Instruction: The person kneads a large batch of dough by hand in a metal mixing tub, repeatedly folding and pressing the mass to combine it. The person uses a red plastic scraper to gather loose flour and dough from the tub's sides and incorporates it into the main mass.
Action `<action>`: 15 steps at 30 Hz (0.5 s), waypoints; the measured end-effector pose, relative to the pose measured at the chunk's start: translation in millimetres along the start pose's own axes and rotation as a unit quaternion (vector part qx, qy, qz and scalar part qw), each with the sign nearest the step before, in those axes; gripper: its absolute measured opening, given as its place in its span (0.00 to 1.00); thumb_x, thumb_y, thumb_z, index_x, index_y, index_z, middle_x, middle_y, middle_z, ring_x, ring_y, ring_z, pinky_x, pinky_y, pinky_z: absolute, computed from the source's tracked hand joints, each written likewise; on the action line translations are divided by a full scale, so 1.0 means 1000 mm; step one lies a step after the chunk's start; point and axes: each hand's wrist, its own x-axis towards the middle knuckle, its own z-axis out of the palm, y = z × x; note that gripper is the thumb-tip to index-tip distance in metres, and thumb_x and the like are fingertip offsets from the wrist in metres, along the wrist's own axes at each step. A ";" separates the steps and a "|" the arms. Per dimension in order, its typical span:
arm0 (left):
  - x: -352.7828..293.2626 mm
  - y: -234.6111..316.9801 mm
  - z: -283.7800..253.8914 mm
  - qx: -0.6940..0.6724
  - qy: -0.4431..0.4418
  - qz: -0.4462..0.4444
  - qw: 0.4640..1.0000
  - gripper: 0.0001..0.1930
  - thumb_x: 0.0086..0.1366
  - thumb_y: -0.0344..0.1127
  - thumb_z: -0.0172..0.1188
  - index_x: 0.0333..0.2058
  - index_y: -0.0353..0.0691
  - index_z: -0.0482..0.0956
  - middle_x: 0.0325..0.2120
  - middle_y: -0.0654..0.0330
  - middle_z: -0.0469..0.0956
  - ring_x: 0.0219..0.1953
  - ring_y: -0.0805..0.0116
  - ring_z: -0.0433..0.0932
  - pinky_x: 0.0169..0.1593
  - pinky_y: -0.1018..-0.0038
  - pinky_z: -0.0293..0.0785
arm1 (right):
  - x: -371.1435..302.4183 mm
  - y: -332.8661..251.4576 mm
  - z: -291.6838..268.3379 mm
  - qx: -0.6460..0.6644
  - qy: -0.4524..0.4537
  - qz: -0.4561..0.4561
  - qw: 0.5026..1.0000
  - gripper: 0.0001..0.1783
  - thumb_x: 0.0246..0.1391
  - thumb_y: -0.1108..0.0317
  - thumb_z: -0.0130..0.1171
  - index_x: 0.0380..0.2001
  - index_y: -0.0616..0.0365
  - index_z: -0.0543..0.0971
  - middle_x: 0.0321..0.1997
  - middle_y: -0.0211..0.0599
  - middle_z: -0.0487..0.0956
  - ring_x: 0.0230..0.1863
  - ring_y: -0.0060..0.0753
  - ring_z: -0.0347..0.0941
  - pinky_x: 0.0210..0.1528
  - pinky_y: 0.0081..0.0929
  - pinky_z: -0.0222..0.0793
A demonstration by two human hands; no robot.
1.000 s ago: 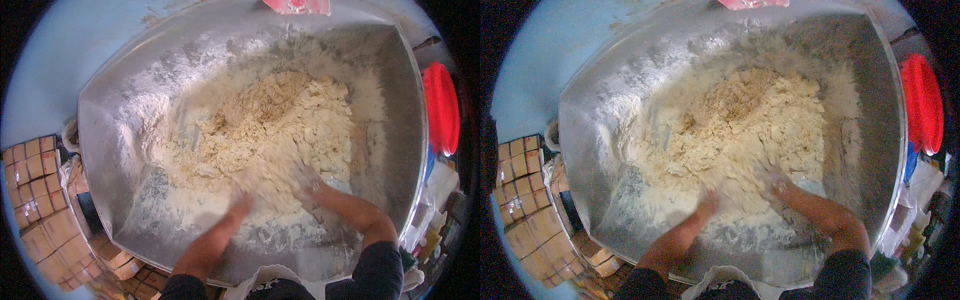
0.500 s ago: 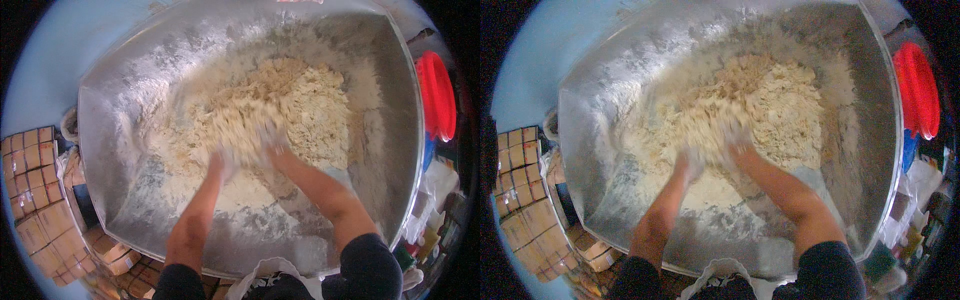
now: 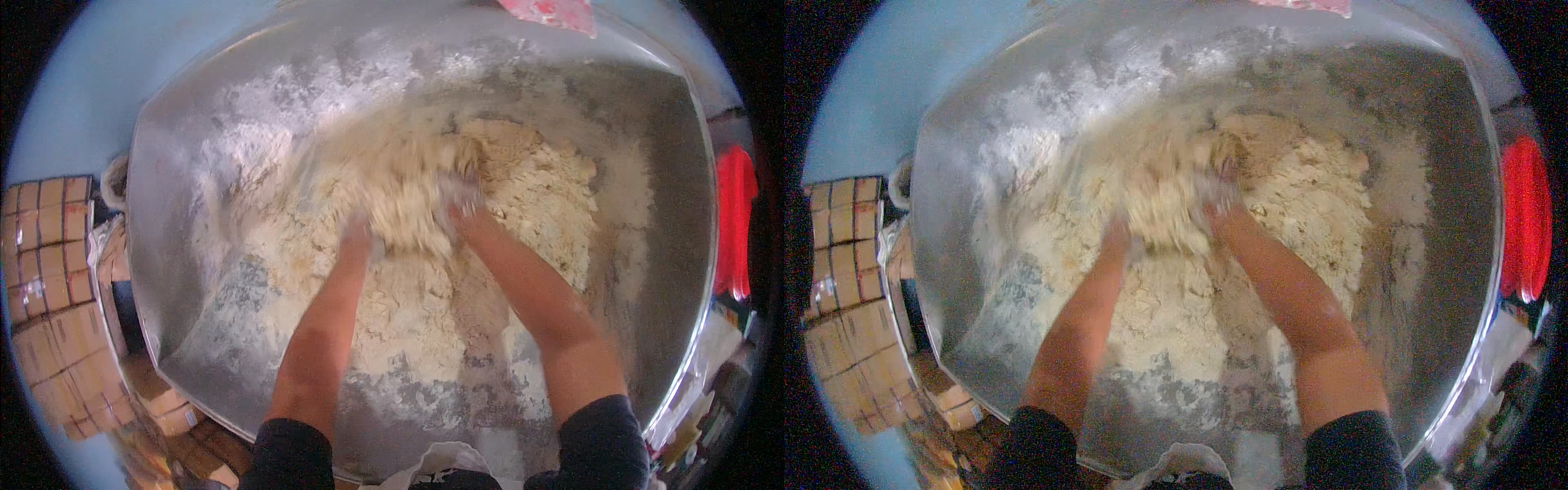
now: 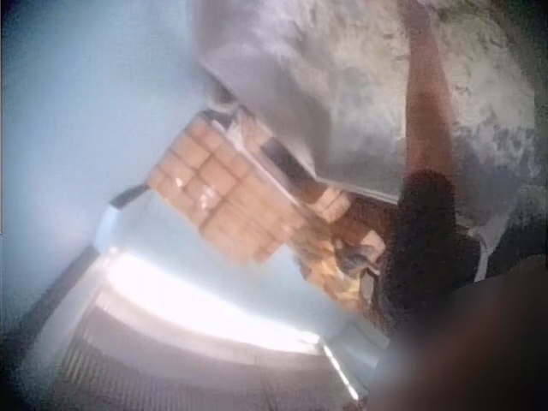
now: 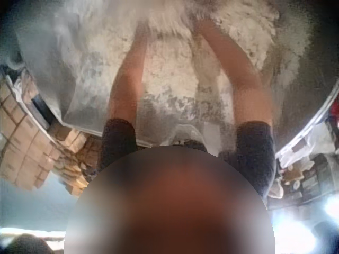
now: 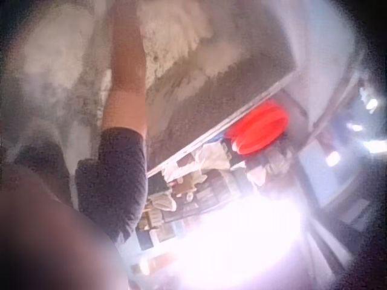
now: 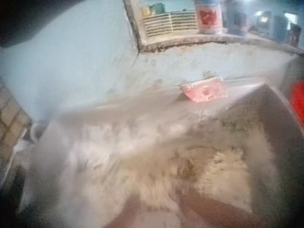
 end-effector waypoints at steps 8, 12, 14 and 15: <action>-0.122 0.049 0.035 -0.106 0.022 -0.060 0.992 0.32 0.65 0.47 0.47 0.64 0.39 0.56 0.63 0.45 0.58 0.64 0.50 0.58 0.66 0.56 0.52 | -0.102 -0.089 0.043 -0.047 0.064 -0.021 0.997 0.33 0.59 0.47 0.48 0.64 0.49 0.60 0.72 0.48 0.50 0.72 0.53 0.40 0.70 0.60 0.30; -0.250 0.052 0.064 -0.053 -0.227 0.218 0.948 0.21 0.62 0.37 0.47 0.54 0.37 0.69 0.53 0.44 0.68 0.57 0.47 0.65 0.63 0.56 0.55 | -0.233 -0.095 0.027 0.139 -0.264 -0.096 0.949 0.26 0.59 0.51 0.46 0.58 0.49 0.68 0.67 0.50 0.59 0.66 0.55 0.54 0.64 0.60 0.46; -0.284 0.023 0.069 -0.052 -0.274 0.294 0.914 0.17 0.59 0.34 0.49 0.45 0.35 0.75 0.43 0.46 0.75 0.49 0.50 0.72 0.57 0.58 0.64 | -0.267 -0.081 0.006 0.584 -0.323 0.106 0.737 0.24 0.59 0.54 0.48 0.56 0.52 0.69 0.61 0.49 0.66 0.60 0.52 0.63 0.61 0.53 0.57; -0.297 0.003 0.071 -0.085 -0.264 0.230 0.933 0.16 0.57 0.34 0.50 0.42 0.33 0.76 0.39 0.47 0.77 0.46 0.51 0.74 0.55 0.59 0.67 | -0.282 -0.071 -0.010 0.642 -0.281 0.176 0.691 0.23 0.59 0.55 0.48 0.54 0.53 0.71 0.56 0.47 0.70 0.57 0.50 0.67 0.59 0.50 0.61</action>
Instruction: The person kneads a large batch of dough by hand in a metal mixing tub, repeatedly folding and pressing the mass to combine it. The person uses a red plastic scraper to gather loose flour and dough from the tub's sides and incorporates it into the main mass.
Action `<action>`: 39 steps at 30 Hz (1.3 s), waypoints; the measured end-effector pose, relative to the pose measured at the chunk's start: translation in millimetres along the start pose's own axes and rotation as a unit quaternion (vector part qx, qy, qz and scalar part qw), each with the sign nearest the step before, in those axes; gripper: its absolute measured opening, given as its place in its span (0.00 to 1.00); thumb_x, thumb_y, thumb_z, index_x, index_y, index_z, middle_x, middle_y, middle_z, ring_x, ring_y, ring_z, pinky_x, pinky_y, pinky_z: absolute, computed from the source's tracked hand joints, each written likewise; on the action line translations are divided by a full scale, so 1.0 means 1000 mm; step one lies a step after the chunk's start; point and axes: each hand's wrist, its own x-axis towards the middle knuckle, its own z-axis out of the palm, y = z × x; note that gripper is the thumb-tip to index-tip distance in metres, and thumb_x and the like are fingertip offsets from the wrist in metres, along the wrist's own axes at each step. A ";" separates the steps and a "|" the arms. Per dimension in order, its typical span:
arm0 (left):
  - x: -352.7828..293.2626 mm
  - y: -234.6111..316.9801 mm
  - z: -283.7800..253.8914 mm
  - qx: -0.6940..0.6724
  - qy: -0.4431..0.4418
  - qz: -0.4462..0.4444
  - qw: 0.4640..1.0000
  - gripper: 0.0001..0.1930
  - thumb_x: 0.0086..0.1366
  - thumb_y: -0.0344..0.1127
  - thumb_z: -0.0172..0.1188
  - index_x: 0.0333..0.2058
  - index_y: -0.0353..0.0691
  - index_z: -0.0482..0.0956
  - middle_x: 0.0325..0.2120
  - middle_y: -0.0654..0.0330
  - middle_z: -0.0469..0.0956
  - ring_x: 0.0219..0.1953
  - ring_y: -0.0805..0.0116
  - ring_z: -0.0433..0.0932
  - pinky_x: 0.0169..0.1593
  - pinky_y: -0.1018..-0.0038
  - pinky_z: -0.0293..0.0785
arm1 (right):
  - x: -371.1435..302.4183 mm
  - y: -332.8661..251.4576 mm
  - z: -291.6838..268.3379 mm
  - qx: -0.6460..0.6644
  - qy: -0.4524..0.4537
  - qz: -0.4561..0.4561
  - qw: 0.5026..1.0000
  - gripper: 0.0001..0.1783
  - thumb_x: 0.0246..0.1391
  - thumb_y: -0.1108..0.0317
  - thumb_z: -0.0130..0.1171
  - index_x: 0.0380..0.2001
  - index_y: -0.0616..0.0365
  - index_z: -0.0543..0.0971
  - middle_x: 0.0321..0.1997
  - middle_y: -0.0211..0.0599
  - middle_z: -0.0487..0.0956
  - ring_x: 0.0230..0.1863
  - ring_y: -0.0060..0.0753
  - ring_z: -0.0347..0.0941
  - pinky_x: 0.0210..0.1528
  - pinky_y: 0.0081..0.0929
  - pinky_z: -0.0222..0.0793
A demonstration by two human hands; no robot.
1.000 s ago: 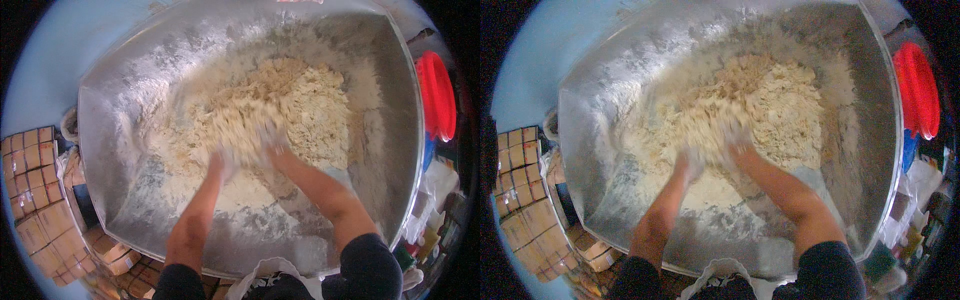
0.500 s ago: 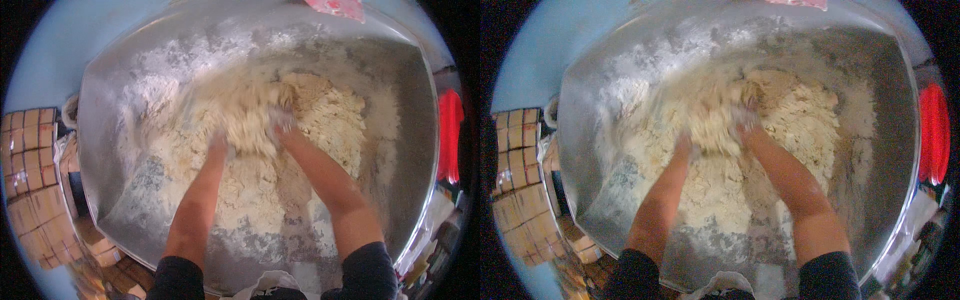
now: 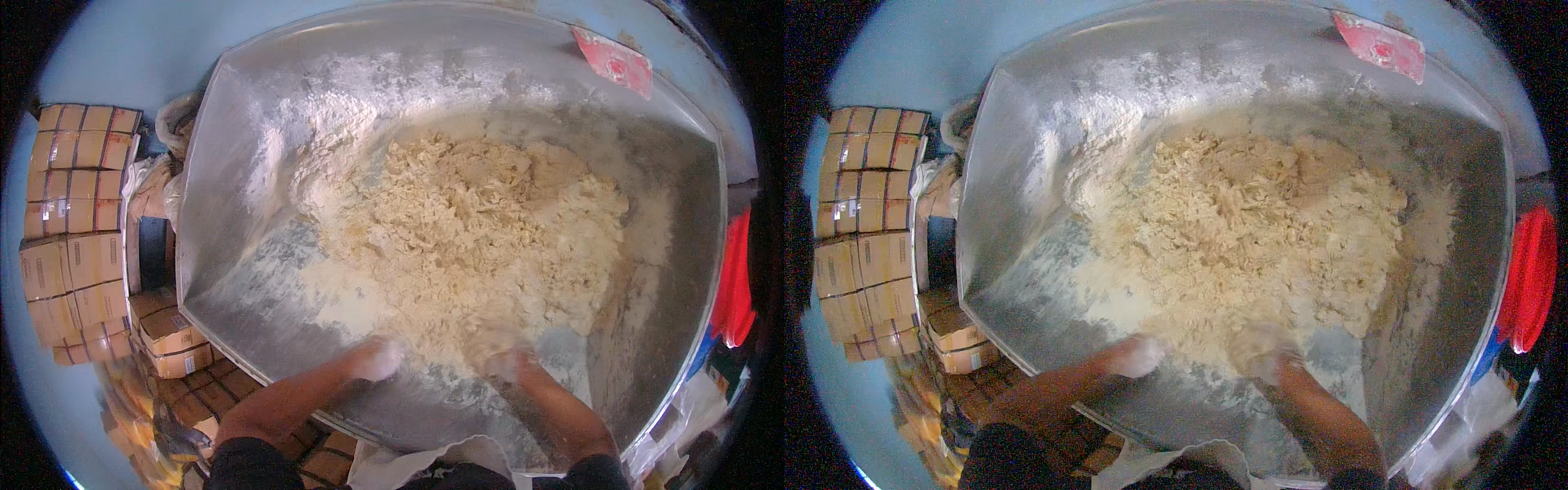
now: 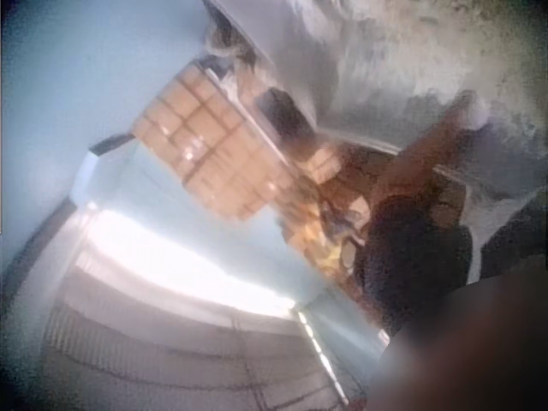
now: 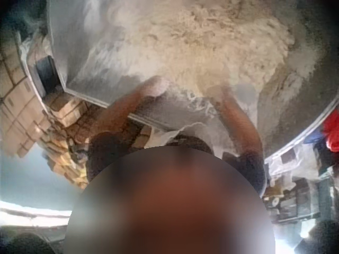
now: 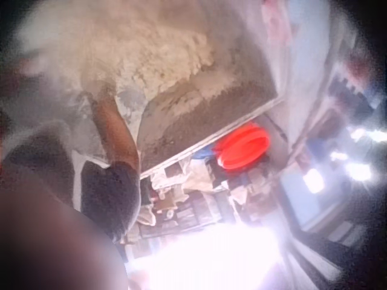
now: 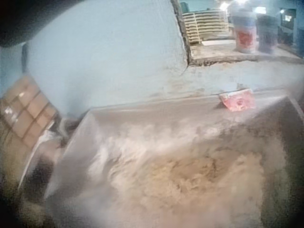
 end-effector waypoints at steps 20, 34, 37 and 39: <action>0.034 -0.108 -0.067 -0.547 0.515 0.045 0.658 0.17 0.59 0.27 0.54 0.48 0.36 0.74 0.35 0.55 0.77 0.38 0.67 0.74 0.43 0.65 0.72 | 0.175 -0.143 0.148 -0.525 0.181 0.001 0.831 0.29 0.60 0.46 0.48 0.54 0.57 0.71 0.53 0.41 0.74 0.49 0.37 0.74 0.51 0.37 0.71; -0.079 -0.414 -0.180 0.055 0.633 -0.217 0.741 0.12 0.64 0.39 0.52 0.36 0.36 0.75 0.26 0.48 0.77 0.29 0.52 0.78 0.33 0.61 0.74 | 0.476 -0.336 0.108 -0.653 0.195 0.004 0.732 0.26 0.59 0.56 0.53 0.52 0.67 0.71 0.41 0.49 0.80 0.41 0.39 0.77 0.47 0.35 0.74; -0.032 -0.427 -0.191 -0.086 0.517 -0.221 0.822 0.14 0.65 0.40 0.50 0.39 0.36 0.75 0.28 0.47 0.77 0.34 0.51 0.78 0.39 0.59 0.74 | 0.527 -0.268 0.137 -0.677 0.157 0.010 0.719 0.26 0.63 0.50 0.46 0.52 0.61 0.73 0.52 0.49 0.75 0.52 0.41 0.72 0.55 0.43 0.68; -0.007 -0.394 -0.173 -0.435 0.453 -0.264 0.732 0.15 0.64 0.41 0.50 0.37 0.33 0.76 0.31 0.53 0.80 0.34 0.55 0.78 0.41 0.59 0.73 | 0.525 -0.216 0.161 -0.682 0.118 -0.028 0.721 0.26 0.63 0.50 0.46 0.54 0.60 0.71 0.54 0.48 0.74 0.54 0.42 0.70 0.57 0.43 0.66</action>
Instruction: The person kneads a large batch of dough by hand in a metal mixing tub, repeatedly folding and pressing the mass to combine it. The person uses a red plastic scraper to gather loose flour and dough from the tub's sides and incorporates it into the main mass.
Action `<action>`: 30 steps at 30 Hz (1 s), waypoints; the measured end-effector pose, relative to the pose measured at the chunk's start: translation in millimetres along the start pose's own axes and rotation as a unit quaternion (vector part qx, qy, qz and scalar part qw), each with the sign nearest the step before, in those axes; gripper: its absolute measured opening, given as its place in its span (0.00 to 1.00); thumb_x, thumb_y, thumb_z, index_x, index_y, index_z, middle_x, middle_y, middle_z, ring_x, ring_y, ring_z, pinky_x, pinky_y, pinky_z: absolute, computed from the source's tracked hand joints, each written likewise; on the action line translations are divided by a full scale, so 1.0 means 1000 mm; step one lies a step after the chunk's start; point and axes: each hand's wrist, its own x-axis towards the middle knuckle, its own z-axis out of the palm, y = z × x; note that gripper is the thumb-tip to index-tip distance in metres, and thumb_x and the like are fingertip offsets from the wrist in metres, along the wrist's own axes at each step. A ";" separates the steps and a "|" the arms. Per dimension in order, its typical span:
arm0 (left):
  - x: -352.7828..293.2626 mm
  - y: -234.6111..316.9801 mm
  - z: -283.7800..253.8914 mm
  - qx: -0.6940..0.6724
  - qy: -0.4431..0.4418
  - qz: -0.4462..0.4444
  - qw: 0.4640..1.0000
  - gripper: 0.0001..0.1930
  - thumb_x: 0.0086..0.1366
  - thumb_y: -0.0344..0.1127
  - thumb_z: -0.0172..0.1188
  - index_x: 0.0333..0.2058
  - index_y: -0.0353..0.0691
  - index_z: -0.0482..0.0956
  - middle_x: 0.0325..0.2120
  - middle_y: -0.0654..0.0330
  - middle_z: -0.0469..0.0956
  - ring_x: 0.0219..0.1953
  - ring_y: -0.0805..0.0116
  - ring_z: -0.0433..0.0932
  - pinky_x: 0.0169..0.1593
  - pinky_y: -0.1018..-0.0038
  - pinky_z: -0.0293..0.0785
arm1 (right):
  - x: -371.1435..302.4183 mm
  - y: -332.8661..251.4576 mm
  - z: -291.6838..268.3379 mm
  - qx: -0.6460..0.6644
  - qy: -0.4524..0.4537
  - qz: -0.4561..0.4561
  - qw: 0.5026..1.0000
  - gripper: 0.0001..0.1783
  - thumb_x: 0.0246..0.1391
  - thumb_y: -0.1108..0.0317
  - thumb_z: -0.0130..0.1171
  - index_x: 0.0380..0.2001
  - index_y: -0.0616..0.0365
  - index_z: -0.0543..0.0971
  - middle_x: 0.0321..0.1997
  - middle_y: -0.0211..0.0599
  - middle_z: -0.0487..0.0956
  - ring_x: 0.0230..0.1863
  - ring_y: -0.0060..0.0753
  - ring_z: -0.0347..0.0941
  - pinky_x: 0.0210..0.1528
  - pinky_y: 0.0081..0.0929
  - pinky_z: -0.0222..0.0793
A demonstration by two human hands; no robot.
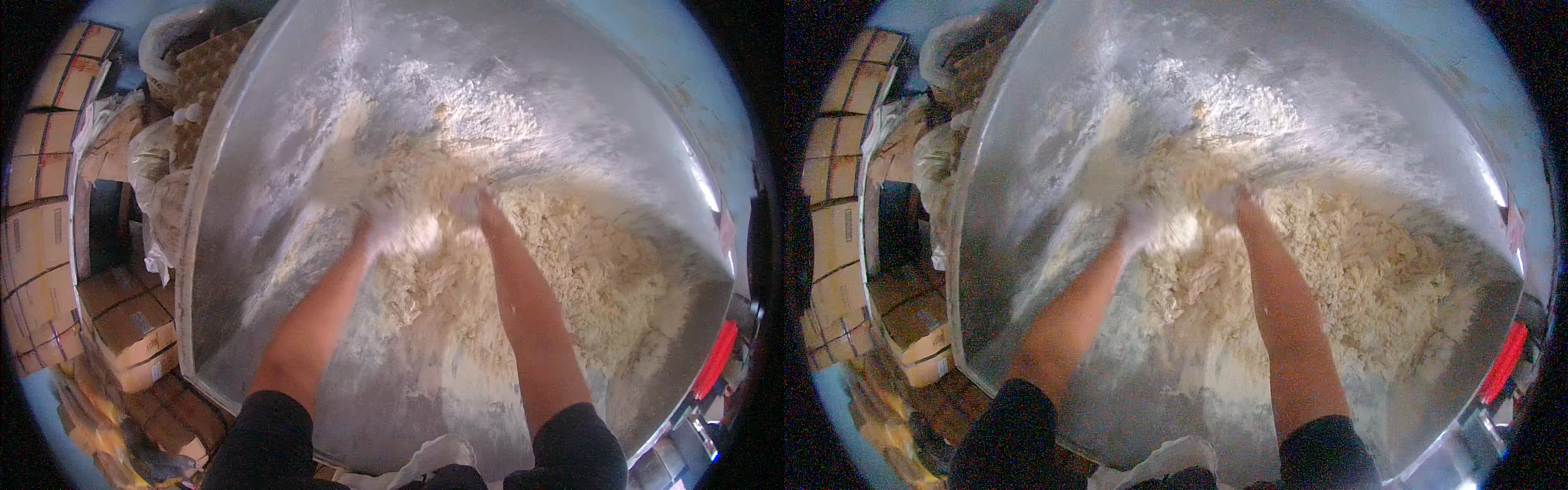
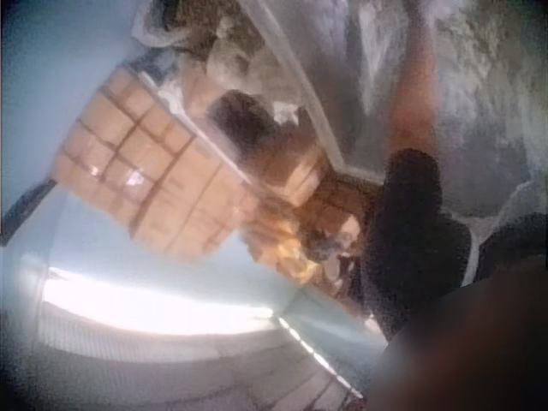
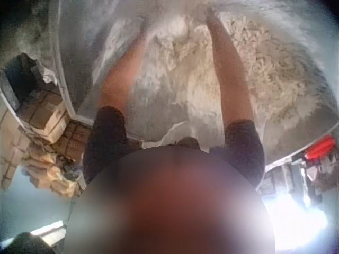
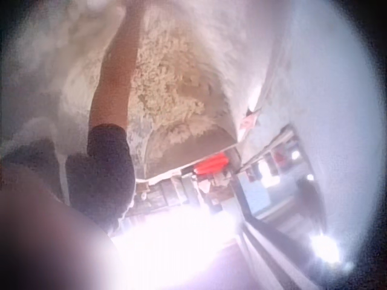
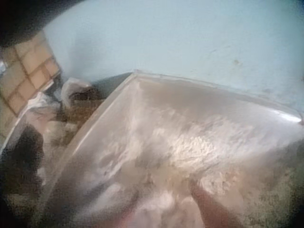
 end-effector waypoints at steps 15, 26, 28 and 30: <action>0.020 -0.020 -0.072 0.208 0.063 0.227 0.949 0.14 0.64 0.36 0.45 0.36 0.33 0.77 0.28 0.39 0.78 0.33 0.42 0.79 0.37 0.52 0.74 | 0.006 0.014 -0.045 0.837 -0.009 -0.084 0.541 0.30 0.61 0.51 0.50 0.62 0.52 0.61 0.64 0.43 0.65 0.64 0.49 0.60 0.64 0.47 0.59; -0.149 -0.136 -0.088 0.381 -0.021 0.081 0.921 0.28 0.61 0.44 0.53 0.54 0.28 0.69 0.56 0.31 0.63 0.59 0.32 0.59 0.63 0.44 0.51 | 0.008 -0.118 0.019 0.041 -0.124 -0.273 0.953 0.29 0.62 0.52 0.48 0.62 0.52 0.61 0.65 0.42 0.63 0.65 0.51 0.57 0.65 0.49 0.55; -0.150 -0.129 -0.101 0.412 0.033 0.171 0.894 0.29 0.59 0.44 0.54 0.53 0.27 0.68 0.52 0.32 0.64 0.57 0.33 0.61 0.62 0.45 0.53 | 0.043 -0.110 -0.014 0.029 -0.075 -0.244 0.966 0.29 0.62 0.53 0.48 0.63 0.52 0.61 0.65 0.42 0.63 0.66 0.51 0.57 0.65 0.49 0.54; -0.150 -0.118 -0.108 0.443 0.009 0.182 0.878 0.31 0.58 0.45 0.54 0.55 0.26 0.66 0.51 0.31 0.64 0.56 0.33 0.62 0.62 0.47 0.54 | 0.093 -0.111 -0.029 0.023 -0.008 -0.180 0.983 0.29 0.62 0.53 0.49 0.63 0.52 0.61 0.65 0.42 0.62 0.66 0.51 0.56 0.66 0.49 0.53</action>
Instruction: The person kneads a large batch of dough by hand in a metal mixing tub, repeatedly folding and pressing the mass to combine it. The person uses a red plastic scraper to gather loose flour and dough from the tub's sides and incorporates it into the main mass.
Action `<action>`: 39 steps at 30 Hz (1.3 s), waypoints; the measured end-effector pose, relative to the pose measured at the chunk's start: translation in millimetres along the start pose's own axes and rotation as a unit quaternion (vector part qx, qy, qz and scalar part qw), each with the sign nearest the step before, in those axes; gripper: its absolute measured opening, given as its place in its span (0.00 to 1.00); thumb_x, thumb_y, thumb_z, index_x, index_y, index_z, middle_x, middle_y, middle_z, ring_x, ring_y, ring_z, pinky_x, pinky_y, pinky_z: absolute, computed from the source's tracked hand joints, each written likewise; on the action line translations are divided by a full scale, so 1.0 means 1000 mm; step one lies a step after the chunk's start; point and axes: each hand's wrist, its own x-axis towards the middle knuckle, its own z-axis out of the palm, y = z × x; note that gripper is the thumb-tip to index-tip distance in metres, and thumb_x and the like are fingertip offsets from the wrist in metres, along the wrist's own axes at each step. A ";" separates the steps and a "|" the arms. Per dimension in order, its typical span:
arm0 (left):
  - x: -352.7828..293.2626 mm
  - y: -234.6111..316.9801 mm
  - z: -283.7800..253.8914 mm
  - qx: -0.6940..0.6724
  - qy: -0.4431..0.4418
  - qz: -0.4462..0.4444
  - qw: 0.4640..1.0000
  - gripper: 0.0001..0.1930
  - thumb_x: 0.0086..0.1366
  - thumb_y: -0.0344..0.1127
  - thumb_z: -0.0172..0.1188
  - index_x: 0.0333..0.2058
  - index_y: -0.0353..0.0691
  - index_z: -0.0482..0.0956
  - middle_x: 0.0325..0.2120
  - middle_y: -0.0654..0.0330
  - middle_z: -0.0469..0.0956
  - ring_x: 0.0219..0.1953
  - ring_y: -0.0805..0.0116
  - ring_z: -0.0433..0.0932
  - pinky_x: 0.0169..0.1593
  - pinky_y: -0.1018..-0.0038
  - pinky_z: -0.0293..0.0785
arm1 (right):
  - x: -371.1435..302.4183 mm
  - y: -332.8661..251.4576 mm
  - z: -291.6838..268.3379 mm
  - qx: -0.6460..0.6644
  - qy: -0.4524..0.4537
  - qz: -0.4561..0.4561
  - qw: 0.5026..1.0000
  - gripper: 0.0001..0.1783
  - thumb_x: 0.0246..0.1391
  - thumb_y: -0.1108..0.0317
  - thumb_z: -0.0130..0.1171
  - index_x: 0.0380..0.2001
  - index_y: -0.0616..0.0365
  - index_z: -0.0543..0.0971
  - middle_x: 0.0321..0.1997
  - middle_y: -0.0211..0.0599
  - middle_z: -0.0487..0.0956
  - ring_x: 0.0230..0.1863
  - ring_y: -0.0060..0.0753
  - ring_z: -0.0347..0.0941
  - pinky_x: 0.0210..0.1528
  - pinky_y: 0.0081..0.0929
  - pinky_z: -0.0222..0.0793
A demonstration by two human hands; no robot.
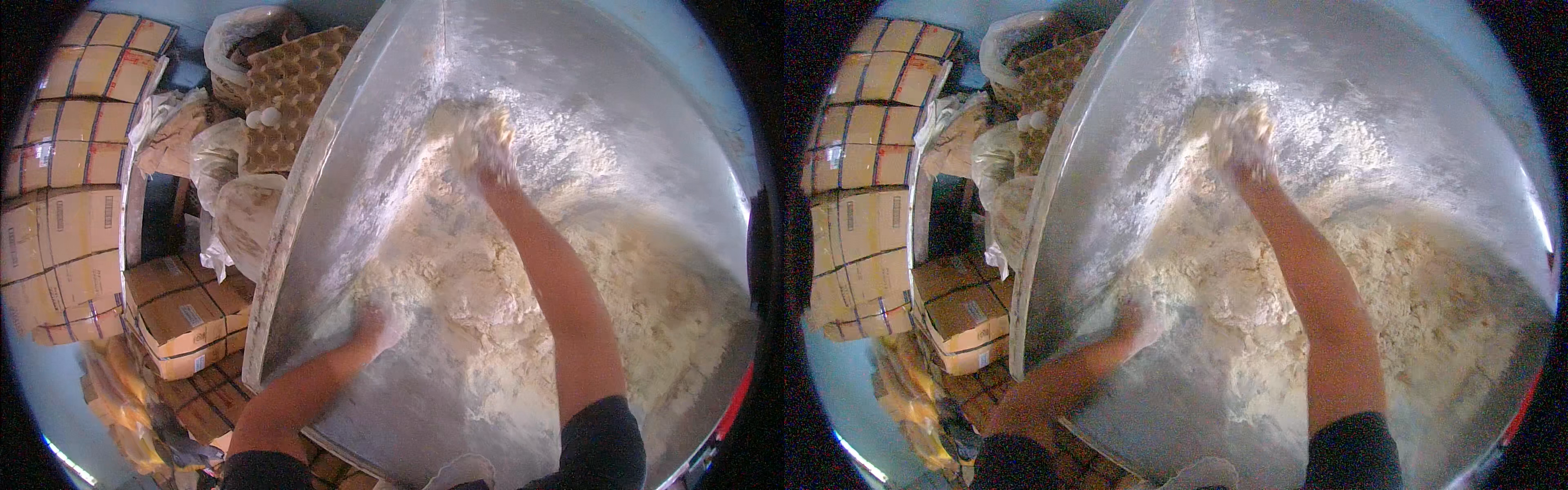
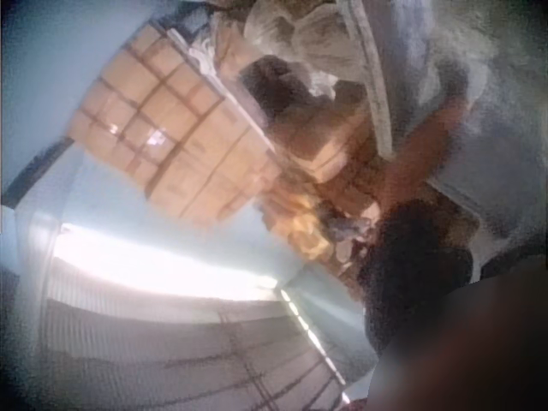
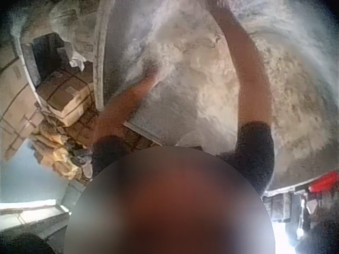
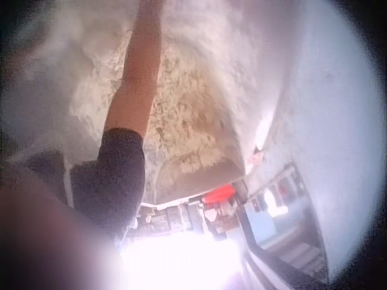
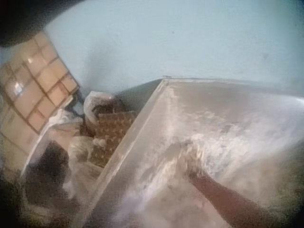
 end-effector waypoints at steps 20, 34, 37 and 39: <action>0.141 -0.014 0.023 -0.075 0.084 0.009 0.994 0.24 0.68 0.44 0.44 0.56 0.33 0.68 0.54 0.42 0.68 0.57 0.46 0.67 0.61 0.58 0.61 | -0.063 0.061 0.009 -0.014 0.034 0.109 0.993 0.30 0.61 0.57 0.49 0.64 0.52 0.60 0.69 0.44 0.57 0.70 0.50 0.49 0.70 0.46 0.44; -0.017 0.126 -0.030 -0.629 -0.340 -0.124 0.688 0.25 0.71 0.42 0.42 0.60 0.34 0.63 0.60 0.46 0.64 0.60 0.59 0.65 0.63 0.65 0.58 | -0.242 -0.015 0.099 0.119 -0.238 0.014 0.964 0.31 0.61 0.52 0.48 0.64 0.56 0.62 0.68 0.46 0.59 0.69 0.45 0.52 0.72 0.40 0.41; 0.020 0.129 -0.052 -0.560 -0.246 0.058 0.789 0.24 0.72 0.42 0.41 0.60 0.34 0.64 0.61 0.48 0.64 0.63 0.61 0.63 0.65 0.67 0.55 | -0.245 0.050 0.026 0.167 -0.217 -0.005 0.962 0.32 0.59 0.50 0.51 0.63 0.54 0.63 0.67 0.45 0.61 0.67 0.45 0.56 0.71 0.40 0.45; 0.072 0.110 -0.042 -0.408 -0.070 0.069 0.908 0.21 0.72 0.38 0.39 0.59 0.36 0.66 0.60 0.49 0.66 0.62 0.58 0.64 0.66 0.67 0.54 | -0.240 0.097 -0.008 0.077 -0.082 0.076 0.991 0.32 0.59 0.50 0.51 0.62 0.54 0.64 0.67 0.45 0.62 0.67 0.44 0.56 0.71 0.40 0.45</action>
